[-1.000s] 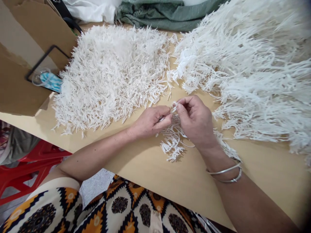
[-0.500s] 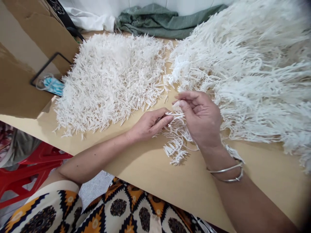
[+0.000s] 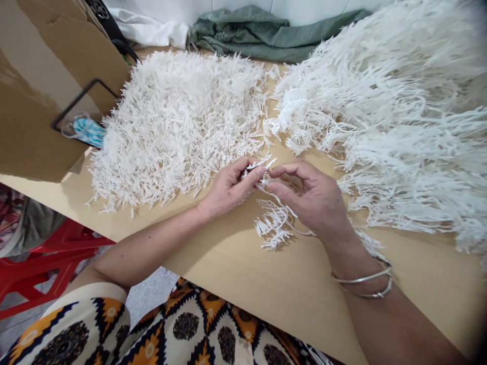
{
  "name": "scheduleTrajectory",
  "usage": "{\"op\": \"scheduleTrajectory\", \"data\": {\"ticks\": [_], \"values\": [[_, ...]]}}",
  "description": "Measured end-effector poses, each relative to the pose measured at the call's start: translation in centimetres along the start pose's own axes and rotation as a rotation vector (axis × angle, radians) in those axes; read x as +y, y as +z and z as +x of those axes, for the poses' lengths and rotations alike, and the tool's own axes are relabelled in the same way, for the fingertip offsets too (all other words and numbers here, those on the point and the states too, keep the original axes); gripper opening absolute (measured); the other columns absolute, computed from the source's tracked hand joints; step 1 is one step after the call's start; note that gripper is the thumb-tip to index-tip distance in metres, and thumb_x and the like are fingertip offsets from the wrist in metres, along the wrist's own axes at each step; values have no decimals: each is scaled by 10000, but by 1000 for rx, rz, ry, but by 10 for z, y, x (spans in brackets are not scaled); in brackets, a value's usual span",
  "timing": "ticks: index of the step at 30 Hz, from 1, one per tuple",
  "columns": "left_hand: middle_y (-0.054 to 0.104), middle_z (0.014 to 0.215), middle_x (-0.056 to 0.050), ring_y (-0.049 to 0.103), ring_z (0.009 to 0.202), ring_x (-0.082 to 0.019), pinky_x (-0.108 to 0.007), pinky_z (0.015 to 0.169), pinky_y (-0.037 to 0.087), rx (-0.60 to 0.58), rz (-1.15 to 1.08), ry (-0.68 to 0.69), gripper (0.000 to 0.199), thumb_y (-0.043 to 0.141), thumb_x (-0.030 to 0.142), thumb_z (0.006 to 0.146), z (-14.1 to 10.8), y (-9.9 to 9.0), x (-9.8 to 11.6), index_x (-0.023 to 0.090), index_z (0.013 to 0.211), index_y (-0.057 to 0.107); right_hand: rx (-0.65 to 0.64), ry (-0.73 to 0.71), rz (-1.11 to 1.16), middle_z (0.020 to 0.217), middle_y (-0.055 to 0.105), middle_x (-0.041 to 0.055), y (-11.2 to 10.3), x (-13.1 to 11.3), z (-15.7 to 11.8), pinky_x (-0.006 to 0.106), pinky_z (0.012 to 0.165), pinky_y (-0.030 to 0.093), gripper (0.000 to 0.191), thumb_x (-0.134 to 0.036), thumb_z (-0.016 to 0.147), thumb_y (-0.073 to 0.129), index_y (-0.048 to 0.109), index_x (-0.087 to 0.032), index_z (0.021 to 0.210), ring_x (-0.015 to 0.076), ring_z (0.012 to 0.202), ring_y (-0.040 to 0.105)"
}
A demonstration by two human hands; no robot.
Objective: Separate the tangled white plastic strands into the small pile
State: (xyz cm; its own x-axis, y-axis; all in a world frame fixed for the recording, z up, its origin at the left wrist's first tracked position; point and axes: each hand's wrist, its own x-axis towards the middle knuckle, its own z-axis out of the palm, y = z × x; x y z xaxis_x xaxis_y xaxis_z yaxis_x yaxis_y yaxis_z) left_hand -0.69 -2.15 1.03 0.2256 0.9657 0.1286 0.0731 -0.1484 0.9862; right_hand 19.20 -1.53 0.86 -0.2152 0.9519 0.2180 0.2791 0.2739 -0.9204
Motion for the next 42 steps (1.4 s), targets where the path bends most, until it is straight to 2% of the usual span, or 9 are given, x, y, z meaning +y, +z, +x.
{"op": "scheduleTrajectory", "data": {"ticks": [9, 18, 23, 28, 30, 33, 36, 39, 42], "values": [[712, 974, -30, 637, 913, -120, -267, 887, 507, -60, 99, 134, 321, 697, 513, 998, 5, -7, -7, 192, 1002, 714, -78, -60, -235, 769, 676, -6, 7, -3, 1, 343, 707, 485, 141, -332, 976, 674, 635, -255, 865, 176, 721, 611], [712, 945, -19, 649, 858, -103, -264, 835, 532, -224, 6, 210, 235, 699, 422, 1015, -1, 3, 4, 191, 982, 685, 148, 58, -237, 681, 609, -30, 3, 9, 9, 338, 647, 460, 187, -316, 941, 688, 604, -249, 788, 156, 612, 541], [690, 1071, -67, 637, 1066, -163, -348, 1007, 535, -71, 135, 241, 269, 589, 482, 1064, 0, -2, 4, 225, 1045, 663, 95, -45, -178, 1051, 784, 44, 1, 7, 6, 403, 929, 588, 160, -314, 1008, 619, 770, -269, 1038, 214, 977, 734], [669, 984, -32, 610, 928, -134, -314, 908, 529, 64, 154, 299, 232, 592, 456, 1069, -1, -6, 1, 235, 1027, 647, 181, -4, -218, 1001, 740, 62, -7, 7, 6, 423, 873, 603, 181, -272, 956, 659, 762, -240, 1101, 213, 878, 706], [678, 975, -27, 629, 874, -116, -289, 850, 538, -19, 91, 283, 226, 567, 437, 1083, -2, -5, 2, 225, 1033, 628, 174, 4, -296, 1047, 721, 86, -13, 9, 7, 462, 877, 593, 223, -305, 921, 686, 749, -223, 1119, 225, 852, 684], [695, 950, -36, 660, 846, -116, -270, 808, 554, -346, 79, 276, 215, 558, 403, 1086, -3, 0, 7, 212, 1025, 633, 79, -41, -571, 1084, 715, 135, -25, 11, 5, 531, 904, 552, 333, -372, 847, 741, 715, -200, 1131, 303, 932, 671], [703, 993, -74, 680, 907, -140, -283, 866, 571, -584, 174, 271, 242, 529, 384, 1096, -3, 5, 9, 196, 990, 638, -98, 9, -823, 889, 729, 81, -41, 10, -3, 435, 719, 473, 192, -334, 834, 736, 664, -241, 986, 285, 786, 644], [699, 1077, -116, 685, 1009, -163, -299, 946, 576, -544, 280, 314, 289, 491, 406, 1109, -2, 9, 4, 187, 982, 630, -216, 26, -938, 636, 638, 2, -58, 10, -12, 357, 589, 286, 235, -431, 859, 753, 596, -273, 786, 186, 515, 446], [714, 1192, -150, 682, 1159, -202, -381, 1062, 562, -431, 419, 350, 263, 470, 385, 1117, 0, 10, -5, 178, 1080, 628, -163, -46, -948, 594, 590, 7, -66, 5, -13, 361, 599, 244, 349, -566, 893, 705, 587, -276, 738, 172, 500, 362]]}}
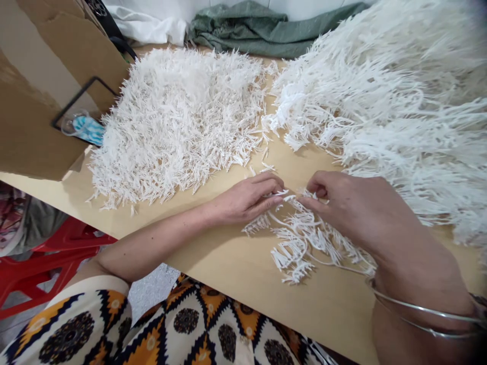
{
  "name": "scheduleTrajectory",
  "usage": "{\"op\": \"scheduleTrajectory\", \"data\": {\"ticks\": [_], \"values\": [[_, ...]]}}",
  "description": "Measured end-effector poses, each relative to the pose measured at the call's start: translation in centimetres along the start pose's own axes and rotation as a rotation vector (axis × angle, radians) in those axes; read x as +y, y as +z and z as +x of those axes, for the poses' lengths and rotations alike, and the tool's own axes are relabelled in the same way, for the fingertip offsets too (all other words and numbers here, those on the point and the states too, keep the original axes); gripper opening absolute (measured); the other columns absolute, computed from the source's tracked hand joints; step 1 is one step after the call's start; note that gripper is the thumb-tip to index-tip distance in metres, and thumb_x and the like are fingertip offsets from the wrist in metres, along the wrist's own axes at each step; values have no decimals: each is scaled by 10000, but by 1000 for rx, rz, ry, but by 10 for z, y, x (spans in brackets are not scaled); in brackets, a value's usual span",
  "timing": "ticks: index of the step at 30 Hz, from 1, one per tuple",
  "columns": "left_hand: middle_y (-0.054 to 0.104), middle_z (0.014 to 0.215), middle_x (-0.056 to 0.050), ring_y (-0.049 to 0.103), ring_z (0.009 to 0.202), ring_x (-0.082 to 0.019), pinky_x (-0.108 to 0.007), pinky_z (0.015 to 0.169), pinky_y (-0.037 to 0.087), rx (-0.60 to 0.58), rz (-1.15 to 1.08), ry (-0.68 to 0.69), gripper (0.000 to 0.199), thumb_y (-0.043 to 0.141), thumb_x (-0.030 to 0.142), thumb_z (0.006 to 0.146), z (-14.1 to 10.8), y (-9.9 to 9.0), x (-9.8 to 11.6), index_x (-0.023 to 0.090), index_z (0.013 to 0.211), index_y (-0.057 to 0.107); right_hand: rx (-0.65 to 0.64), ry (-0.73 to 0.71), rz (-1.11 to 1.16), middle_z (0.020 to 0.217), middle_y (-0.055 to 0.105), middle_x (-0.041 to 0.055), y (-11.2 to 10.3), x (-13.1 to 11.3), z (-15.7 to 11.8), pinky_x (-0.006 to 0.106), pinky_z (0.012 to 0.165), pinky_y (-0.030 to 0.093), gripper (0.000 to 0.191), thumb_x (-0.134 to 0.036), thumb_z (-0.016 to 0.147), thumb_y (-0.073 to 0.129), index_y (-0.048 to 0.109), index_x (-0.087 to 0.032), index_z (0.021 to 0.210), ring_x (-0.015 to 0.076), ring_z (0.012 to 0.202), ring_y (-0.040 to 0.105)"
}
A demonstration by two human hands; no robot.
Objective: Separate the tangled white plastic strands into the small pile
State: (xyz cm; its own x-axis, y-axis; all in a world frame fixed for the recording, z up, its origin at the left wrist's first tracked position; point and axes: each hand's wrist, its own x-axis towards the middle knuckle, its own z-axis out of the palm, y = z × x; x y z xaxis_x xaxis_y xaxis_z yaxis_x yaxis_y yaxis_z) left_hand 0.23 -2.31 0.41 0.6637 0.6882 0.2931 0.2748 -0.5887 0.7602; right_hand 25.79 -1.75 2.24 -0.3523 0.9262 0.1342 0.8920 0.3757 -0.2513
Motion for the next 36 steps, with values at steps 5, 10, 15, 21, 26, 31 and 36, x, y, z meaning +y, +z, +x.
{"op": "scheduleTrajectory", "data": {"ticks": [5, 10, 15, 21, 26, 31, 36], "values": [[674, 1427, -160, 629, 1365, -243, -522, 1233, 440, 223, 124, -97, 237, 468, 388, 1118, -2, -5, -8, 199, 1089, 608, 125, 22, 229, 888, 691, 67, -16, -31, 10, 434, 783, 432, 144, -414, 949, 647, 635, -278, 905, 270, 816, 620], [713, 1085, -83, 661, 1026, -160, -323, 955, 543, 423, -44, -193, 319, 555, 492, 1079, -3, -12, -3, 202, 980, 643, 218, 118, 746, 1026, 749, 63, 1, -60, 18, 441, 881, 566, 163, -384, 1016, 599, 688, -263, 1080, 241, 949, 717], [664, 855, 0, 569, 745, -102, -253, 710, 487, 473, -279, -296, 373, 621, 575, 1028, -2, -7, -10, 206, 993, 658, 66, 116, 1049, 995, 774, 29, 29, -63, 22, 397, 870, 625, 240, -418, 935, 746, 696, -253, 1101, 199, 914, 739], [665, 1072, -31, 607, 801, -93, -241, 706, 514, 487, -367, -303, 386, 702, 561, 979, -4, -5, -13, 238, 1171, 613, 29, 172, 1125, 872, 762, -7, 32, -62, 24, 345, 782, 624, 168, -291, 816, 825, 694, -240, 907, 158, 785, 704], [666, 1043, -33, 559, 748, -74, -224, 653, 480, 475, -297, -329, 503, 827, 567, 871, -4, -4, -9, 211, 1136, 590, 239, 216, 1240, 842, 725, -34, 38, -56, 29, 316, 787, 603, 217, -245, 745, 861, 680, -253, 864, 137, 781, 674], [714, 955, -18, 617, 751, -74, -223, 698, 495, 432, -267, -328, 392, 696, 553, 987, -5, -5, -10, 185, 1114, 648, 201, 251, 1315, 819, 703, -27, 38, -50, 32, 318, 797, 610, 122, -284, 842, 828, 712, -260, 870, 138, 768, 678], [752, 1088, -50, 685, 878, -98, -227, 775, 533, 459, -249, -279, 360, 693, 515, 1000, -6, -5, -13, 200, 1169, 657, 74, 280, 1282, 754, 731, -34, 29, -50, 29, 275, 650, 556, 185, -243, 878, 798, 805, -280, 1060, 128, 681, 666]]}}
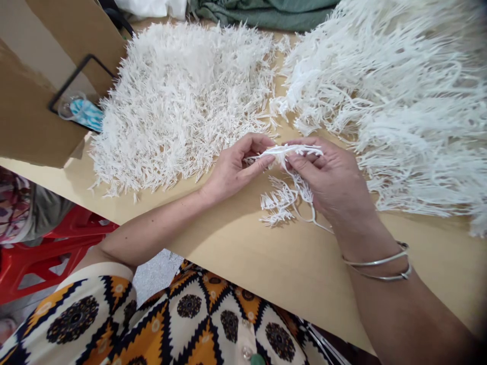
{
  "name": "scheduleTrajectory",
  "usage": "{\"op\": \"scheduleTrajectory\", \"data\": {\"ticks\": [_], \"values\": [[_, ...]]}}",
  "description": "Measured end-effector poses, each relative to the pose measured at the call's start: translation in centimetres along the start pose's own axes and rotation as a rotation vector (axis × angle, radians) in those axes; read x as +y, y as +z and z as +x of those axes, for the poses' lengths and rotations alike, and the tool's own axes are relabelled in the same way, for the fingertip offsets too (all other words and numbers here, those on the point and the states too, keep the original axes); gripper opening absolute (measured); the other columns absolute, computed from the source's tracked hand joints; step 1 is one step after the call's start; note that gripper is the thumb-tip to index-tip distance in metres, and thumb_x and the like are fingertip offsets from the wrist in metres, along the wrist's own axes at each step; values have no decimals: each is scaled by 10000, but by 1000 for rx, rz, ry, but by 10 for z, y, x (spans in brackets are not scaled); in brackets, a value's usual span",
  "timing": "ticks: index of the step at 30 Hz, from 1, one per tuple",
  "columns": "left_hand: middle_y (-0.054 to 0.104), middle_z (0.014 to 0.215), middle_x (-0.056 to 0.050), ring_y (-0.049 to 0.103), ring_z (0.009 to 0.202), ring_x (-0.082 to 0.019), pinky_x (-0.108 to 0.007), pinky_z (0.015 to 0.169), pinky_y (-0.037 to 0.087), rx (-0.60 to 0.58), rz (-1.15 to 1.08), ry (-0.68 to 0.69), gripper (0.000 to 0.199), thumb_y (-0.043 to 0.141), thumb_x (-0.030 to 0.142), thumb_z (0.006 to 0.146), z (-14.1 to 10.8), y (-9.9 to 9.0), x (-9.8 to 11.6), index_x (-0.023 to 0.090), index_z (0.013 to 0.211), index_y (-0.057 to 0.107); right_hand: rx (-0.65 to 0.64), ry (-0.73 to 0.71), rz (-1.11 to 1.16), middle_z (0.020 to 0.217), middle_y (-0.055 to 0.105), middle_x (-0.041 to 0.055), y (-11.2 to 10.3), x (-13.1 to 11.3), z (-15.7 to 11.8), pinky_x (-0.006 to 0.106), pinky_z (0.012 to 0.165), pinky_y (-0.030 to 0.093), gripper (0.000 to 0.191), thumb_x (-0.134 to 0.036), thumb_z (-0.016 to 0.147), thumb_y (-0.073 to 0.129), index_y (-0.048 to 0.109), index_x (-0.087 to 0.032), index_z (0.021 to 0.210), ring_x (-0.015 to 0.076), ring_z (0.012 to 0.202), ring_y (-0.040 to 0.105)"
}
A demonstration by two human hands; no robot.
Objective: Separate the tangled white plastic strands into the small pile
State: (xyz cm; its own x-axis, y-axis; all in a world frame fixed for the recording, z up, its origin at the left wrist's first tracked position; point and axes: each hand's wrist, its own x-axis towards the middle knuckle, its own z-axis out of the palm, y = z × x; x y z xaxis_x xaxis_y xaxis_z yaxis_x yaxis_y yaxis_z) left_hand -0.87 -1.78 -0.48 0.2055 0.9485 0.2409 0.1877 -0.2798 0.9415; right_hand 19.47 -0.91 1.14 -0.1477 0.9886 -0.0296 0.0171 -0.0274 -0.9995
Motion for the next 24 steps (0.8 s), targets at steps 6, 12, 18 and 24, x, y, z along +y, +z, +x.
{"op": "scheduleTrajectory", "data": {"ticks": [6, 12, 18, 24], "values": [[748, 1014, -38, 632, 821, -100, -226, 733, 495, -6, 63, 24, 327, 688, 526, 1004, 1, -1, 2, 202, 1051, 695, -66, -106, -159, 977, 804, -1, 0, -1, -2, 351, 812, 628, 199, -259, 882, 780, 817, -304, 1072, 179, 851, 744], [717, 887, -13, 552, 699, -76, -211, 667, 452, -20, 121, -34, 389, 651, 569, 1014, 1, -2, 11, 182, 1003, 691, 94, -223, -367, 846, 759, 13, 0, 13, 0, 363, 707, 580, 55, -263, 868, 762, 746, -277, 918, 200, 747, 691], [718, 898, -23, 543, 698, -81, -218, 667, 451, -126, 162, -31, 399, 619, 562, 1031, 1, -3, 16, 169, 1000, 680, 117, -367, -609, 808, 747, 3, 4, 7, -5, 357, 681, 503, 66, -214, 917, 620, 653, -269, 932, 195, 674, 661], [751, 950, -51, 619, 795, -104, -228, 710, 475, -158, 157, 3, 334, 628, 495, 1042, 2, -4, 15, 167, 1024, 684, 146, -314, -549, 771, 713, -7, 9, 9, -5, 338, 674, 471, 103, -181, 889, 622, 633, -283, 876, 189, 674, 638]]}}
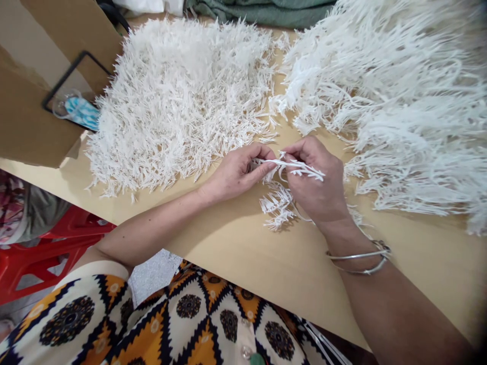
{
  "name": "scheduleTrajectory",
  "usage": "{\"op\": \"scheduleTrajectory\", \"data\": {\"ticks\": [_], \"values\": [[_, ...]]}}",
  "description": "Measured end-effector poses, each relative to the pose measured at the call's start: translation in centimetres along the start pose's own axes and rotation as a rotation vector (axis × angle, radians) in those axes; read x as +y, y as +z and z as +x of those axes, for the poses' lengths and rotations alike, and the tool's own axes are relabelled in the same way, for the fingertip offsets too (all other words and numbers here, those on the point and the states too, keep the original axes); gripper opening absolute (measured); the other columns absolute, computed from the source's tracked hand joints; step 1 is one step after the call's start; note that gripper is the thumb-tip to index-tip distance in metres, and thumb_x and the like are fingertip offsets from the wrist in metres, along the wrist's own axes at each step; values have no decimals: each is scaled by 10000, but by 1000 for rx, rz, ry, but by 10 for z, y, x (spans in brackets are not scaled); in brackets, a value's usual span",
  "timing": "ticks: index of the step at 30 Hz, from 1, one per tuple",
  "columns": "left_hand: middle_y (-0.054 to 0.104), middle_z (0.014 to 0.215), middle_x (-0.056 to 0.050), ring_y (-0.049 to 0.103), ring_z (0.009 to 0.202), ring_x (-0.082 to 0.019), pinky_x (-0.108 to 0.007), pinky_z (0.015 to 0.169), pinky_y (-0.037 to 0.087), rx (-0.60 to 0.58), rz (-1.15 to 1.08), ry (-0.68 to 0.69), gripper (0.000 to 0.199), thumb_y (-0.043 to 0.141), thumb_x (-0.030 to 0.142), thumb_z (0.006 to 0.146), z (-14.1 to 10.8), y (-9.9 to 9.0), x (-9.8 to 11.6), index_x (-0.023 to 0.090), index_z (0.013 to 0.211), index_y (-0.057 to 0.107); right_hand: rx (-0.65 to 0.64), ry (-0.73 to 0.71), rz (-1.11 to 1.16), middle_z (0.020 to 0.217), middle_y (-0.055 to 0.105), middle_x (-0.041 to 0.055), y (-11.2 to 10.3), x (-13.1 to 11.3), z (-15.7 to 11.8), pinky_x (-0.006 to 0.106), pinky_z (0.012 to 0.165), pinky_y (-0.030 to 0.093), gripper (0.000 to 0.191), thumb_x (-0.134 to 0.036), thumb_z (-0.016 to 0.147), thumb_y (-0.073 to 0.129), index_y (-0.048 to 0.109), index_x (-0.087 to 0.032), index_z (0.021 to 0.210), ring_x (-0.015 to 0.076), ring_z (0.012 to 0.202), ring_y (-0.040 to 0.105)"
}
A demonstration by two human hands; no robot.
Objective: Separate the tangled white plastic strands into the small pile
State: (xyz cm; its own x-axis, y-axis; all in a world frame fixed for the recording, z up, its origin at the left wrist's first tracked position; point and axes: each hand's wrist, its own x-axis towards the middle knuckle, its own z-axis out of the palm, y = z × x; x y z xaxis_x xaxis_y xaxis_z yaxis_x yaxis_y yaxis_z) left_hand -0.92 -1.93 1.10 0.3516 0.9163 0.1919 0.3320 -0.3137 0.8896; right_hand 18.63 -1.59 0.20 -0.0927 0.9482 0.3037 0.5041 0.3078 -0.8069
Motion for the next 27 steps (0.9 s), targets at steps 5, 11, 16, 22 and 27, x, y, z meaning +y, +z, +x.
{"op": "scheduleTrajectory", "data": {"ticks": [5, 11, 16, 22, 27], "values": [[754, 951, -56, 650, 826, -109, -233, 733, 493, -13, -23, 68, 291, 626, 448, 1051, -1, 0, 3, 164, 1027, 687, -1, 37, 69, 739, 690, -22, 0, 1, 3, 318, 652, 490, 121, -176, 897, 628, 637, -280, 835, 167, 658, 613], [762, 986, -74, 669, 828, -111, -240, 750, 520, -162, -30, 239, 265, 603, 412, 1066, -2, 10, 4, 162, 1054, 690, 168, 125, 107, 722, 750, -19, -13, 19, 17, 302, 630, 538, 121, -156, 873, 682, 644, -247, 804, 152, 625, 697], [701, 1036, -68, 624, 858, -114, -245, 757, 512, 33, 0, 103, 298, 574, 477, 1074, -2, 7, 1, 183, 1079, 625, 37, 90, 248, 980, 846, 39, -12, 16, 12, 376, 806, 652, 166, -274, 973, 656, 766, -256, 1096, 195, 842, 802], [649, 920, -9, 545, 709, -77, -212, 654, 470, 74, -77, -61, 318, 553, 525, 1076, -4, 5, 3, 209, 1073, 594, 24, 11, 201, 1118, 832, 61, -11, 10, 7, 471, 944, 634, 235, -242, 978, 640, 770, -299, 1166, 238, 980, 788], [657, 885, 1, 552, 685, -72, -211, 635, 470, 106, -122, -121, 348, 605, 552, 1041, -4, 7, -1, 205, 1072, 617, 324, 21, 309, 941, 747, 70, -7, 4, 10, 427, 843, 602, 227, -394, 1075, 522, 719, -282, 1095, 204, 823, 711]]}}
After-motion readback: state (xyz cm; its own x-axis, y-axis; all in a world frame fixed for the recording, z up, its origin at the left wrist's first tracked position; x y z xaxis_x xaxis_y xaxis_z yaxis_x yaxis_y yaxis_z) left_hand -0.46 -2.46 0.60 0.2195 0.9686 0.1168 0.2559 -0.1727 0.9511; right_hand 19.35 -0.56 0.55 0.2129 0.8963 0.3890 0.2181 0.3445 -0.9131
